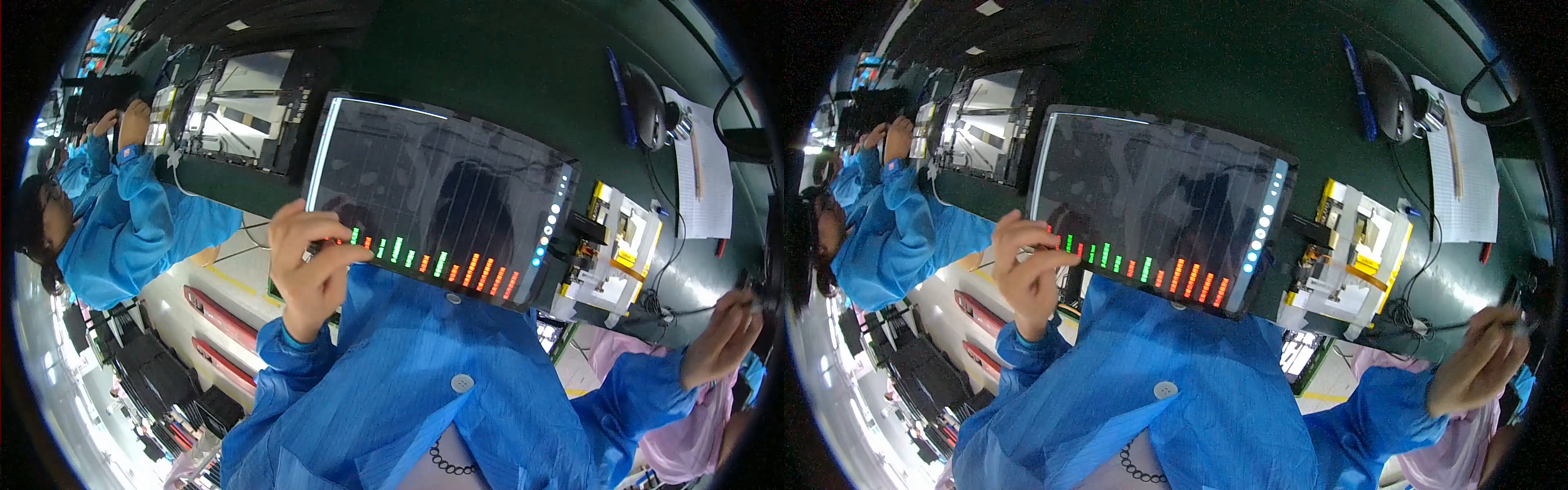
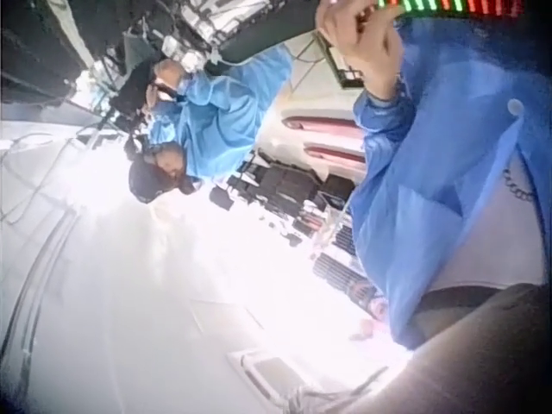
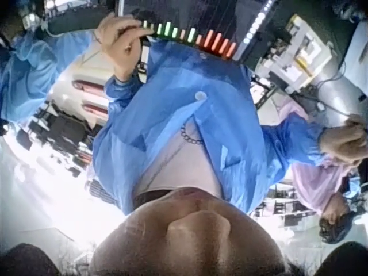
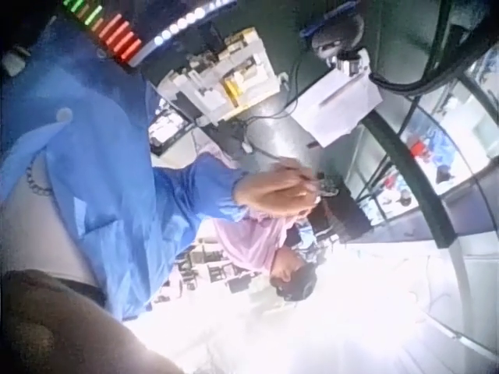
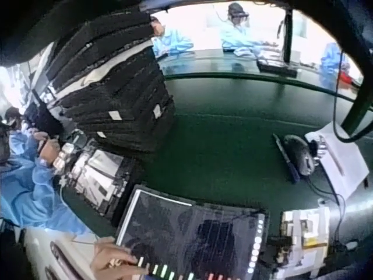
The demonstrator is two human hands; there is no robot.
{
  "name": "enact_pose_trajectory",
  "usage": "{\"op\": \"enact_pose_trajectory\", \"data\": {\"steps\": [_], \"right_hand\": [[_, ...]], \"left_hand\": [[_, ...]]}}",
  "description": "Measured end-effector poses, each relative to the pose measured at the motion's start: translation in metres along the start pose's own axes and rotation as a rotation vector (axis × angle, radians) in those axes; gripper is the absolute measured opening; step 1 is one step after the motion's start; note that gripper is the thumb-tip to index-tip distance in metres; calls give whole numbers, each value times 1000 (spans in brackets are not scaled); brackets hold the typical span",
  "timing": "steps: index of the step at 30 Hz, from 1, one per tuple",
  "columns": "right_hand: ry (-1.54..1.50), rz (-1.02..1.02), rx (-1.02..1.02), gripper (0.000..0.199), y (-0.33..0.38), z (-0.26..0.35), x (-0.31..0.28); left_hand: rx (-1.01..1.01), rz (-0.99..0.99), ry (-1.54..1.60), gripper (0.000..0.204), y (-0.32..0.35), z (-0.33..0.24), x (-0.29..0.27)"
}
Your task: The person assembles and tests tablet screen components, including a tablet, tablet screen, ribbon cable, chassis, and battery, at a workstation. The person uses a pen, tweezers, and stylus for precise manipulation.
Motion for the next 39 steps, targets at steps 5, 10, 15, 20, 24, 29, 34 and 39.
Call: {"op": "enact_pose_trajectory", "data": {"steps": [5,10,15,20,24,29,34,39], "right_hand": [[55,552,-53,22,41,53,43],[3,890,-439,24,59,97,111],[-37,947,-347,24,74,101,136],[-25,913,-361,17,79,92,138],[111,833,-310,14,80,91,142],[172,813,-161,14,80,89,139],[144,800,-172,14,80,84,136],[148,898,-193,14,87,78,135]], "left_hand": [[39,60,62,35,11,-14,14],[27,108,20,34,4,-16,15],[-249,23,134,32,-25,3,-3],[91,380,-132,46,-92,-53,40],[191,470,-102,50,-108,-68,83],[113,556,29,41,-113,-68,94],[96,590,34,37,-114,-73,90],[-31,429,74,42,-107,-42,53]]}}
Point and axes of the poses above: each hand's wrist, its own y-axis away from the middle knuckle, its own x-axis out of the palm, z = x × y, the point moved 5 cm from there along -y, towards the middle knuckle, and after that the axes turned 7 degrees about -x, right-handed, at the moved point
